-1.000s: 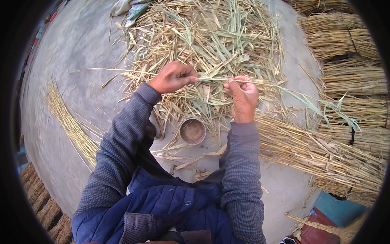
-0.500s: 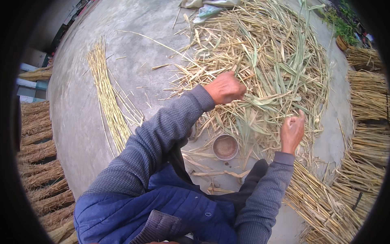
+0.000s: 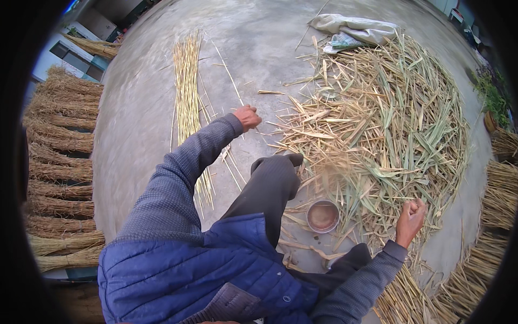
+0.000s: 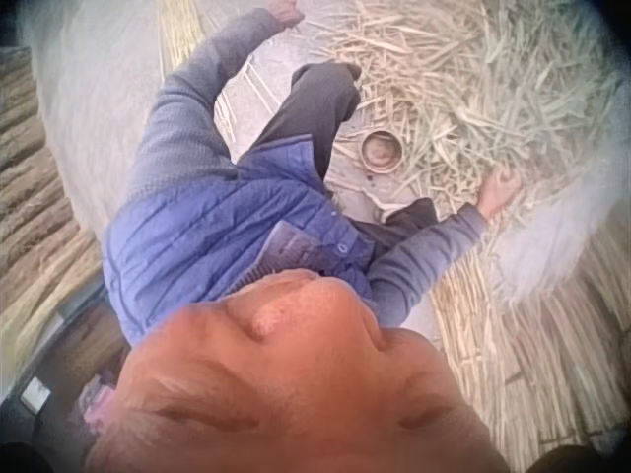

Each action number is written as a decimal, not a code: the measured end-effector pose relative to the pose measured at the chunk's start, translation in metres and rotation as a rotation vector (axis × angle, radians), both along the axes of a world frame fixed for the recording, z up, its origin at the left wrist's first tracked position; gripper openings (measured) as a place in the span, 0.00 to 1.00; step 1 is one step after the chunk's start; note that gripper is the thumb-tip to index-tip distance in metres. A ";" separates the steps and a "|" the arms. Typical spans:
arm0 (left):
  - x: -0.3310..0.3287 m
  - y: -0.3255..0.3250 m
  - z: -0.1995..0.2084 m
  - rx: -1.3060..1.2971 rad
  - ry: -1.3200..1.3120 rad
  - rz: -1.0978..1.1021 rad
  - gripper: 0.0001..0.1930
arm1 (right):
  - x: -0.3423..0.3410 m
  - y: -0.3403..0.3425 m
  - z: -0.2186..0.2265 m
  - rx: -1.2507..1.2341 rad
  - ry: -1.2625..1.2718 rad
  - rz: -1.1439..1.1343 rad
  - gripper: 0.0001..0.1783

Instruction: The person sits on the floor and repeatedly strips leaves from long straw stalks by hand, separating the clean stalks and placing them into a bundle. The person handles each stalk individually, peeling off the leafy parts and discarding them onto the floor.

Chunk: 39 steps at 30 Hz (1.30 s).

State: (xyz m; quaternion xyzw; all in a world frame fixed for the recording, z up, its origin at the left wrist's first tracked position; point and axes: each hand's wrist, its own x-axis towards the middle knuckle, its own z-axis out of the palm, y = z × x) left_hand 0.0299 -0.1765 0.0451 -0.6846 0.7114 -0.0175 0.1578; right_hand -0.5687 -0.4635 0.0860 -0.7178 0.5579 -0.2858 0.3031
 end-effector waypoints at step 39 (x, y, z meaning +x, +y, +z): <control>-0.398 -0.067 -0.329 0.636 0.174 -0.569 0.10 | -0.296 0.167 -0.102 0.269 -0.700 -0.999 0.19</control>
